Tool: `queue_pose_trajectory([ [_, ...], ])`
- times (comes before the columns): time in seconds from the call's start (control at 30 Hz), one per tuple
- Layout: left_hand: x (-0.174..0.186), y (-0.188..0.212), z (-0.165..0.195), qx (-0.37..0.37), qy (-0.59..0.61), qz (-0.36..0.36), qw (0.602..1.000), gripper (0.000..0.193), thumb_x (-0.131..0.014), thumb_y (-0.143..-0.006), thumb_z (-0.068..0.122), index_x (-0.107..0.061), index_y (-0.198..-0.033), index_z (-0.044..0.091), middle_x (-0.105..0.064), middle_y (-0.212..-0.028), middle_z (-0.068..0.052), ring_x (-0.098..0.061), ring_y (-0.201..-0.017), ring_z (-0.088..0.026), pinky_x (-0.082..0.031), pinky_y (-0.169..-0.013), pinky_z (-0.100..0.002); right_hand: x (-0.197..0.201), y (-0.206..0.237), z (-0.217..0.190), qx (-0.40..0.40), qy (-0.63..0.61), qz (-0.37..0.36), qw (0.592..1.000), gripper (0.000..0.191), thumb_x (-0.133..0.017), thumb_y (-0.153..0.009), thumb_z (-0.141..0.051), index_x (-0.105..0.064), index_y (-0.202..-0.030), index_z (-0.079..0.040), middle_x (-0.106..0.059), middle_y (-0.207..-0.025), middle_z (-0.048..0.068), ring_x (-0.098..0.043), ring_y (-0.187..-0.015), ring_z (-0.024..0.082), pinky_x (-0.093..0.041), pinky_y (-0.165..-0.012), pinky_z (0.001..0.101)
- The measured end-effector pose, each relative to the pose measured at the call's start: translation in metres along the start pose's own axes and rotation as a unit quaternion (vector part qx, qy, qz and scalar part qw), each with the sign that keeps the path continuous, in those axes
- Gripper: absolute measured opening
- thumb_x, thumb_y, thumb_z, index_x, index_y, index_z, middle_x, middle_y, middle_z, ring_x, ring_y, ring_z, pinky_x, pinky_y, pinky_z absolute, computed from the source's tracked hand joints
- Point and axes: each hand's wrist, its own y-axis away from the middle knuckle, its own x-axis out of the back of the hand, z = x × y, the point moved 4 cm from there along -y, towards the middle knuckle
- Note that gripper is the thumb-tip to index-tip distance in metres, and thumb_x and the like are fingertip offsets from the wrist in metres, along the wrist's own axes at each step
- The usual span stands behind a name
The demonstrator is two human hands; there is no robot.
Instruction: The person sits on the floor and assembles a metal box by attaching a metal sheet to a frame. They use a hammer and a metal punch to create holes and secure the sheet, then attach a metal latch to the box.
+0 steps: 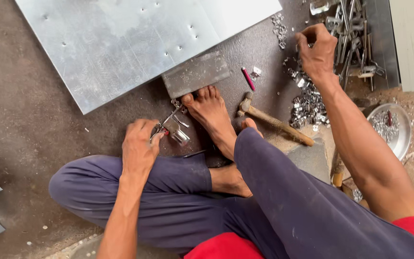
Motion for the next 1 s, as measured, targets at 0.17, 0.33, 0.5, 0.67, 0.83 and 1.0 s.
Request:
queue_pose_trajectory([
  [0.17,-0.004,-0.015,-0.004,0.020,-0.033,-0.052,0.998,0.033,-0.073,-0.081,0.009,-0.064,-0.112,0.007,-0.068,-0.089,-0.013,-0.066,-0.087,-0.034,-0.053,-0.078,-0.046,-0.005,-0.006,-0.037,0.152,0.013,-0.006,0.988,0.019,-0.078,-0.107,-0.014,-0.077,-0.119,0.000,-0.073,-0.103,0.020,-0.071,-0.085,0.026,-0.061,-0.070,0.0352],
  [0.33,0.025,-0.010,-0.004,0.033,-0.109,-0.015,0.993,0.040,-0.072,-0.072,0.010,-0.063,-0.112,0.010,-0.065,-0.082,-0.012,-0.063,-0.079,-0.032,-0.052,-0.073,-0.046,-0.019,-0.016,-0.056,0.104,0.059,-0.006,0.993,0.017,-0.079,-0.105,-0.016,-0.080,-0.109,0.000,-0.074,-0.096,0.021,-0.071,-0.080,0.030,-0.058,-0.071,0.0404],
  [0.5,0.052,-0.001,0.002,0.025,-0.145,-0.043,0.988,0.040,-0.074,-0.072,0.012,-0.065,-0.111,0.011,-0.066,-0.082,-0.007,-0.062,-0.084,-0.031,-0.050,-0.075,-0.047,-0.018,-0.018,-0.053,0.078,0.010,-0.074,0.994,0.015,-0.075,-0.105,-0.012,-0.077,-0.110,0.003,-0.073,-0.100,0.020,-0.073,-0.084,0.027,-0.061,-0.074,0.0371],
  [0.67,0.094,0.015,-0.006,0.088,-0.132,-0.012,0.987,0.037,-0.078,-0.076,0.017,-0.073,-0.112,0.009,-0.067,-0.097,-0.009,-0.061,-0.097,-0.030,-0.051,-0.083,-0.045,-0.015,-0.020,-0.058,0.098,-0.017,-0.089,0.991,0.017,-0.081,-0.102,-0.014,-0.077,-0.109,0.001,-0.074,-0.097,0.019,-0.073,-0.082,0.027,-0.060,-0.075,0.0405],
  [0.83,0.077,0.009,0.002,0.110,0.129,0.078,0.983,0.021,-0.079,-0.092,0.017,-0.077,-0.109,0.005,-0.071,-0.104,-0.009,-0.067,-0.092,-0.021,-0.054,-0.079,-0.034,-0.029,0.000,-0.064,0.180,0.092,-0.003,0.979,0.011,-0.075,-0.109,-0.014,-0.077,-0.109,-0.003,-0.072,-0.104,0.017,-0.071,-0.090,0.031,-0.060,-0.075,0.0412],
  [1.0,0.000,-0.020,0.030,0.243,0.498,0.071,0.830,0.022,-0.078,-0.087,0.003,-0.074,-0.108,-0.002,-0.077,-0.089,-0.010,-0.072,-0.072,-0.012,-0.060,-0.062,-0.023,-0.042,0.015,-0.045,0.207,0.070,-0.008,0.976,0.012,-0.069,-0.112,-0.010,-0.073,-0.119,-0.001,-0.067,-0.114,0.023,-0.069,-0.095,0.031,-0.064,-0.077,0.0362],
])
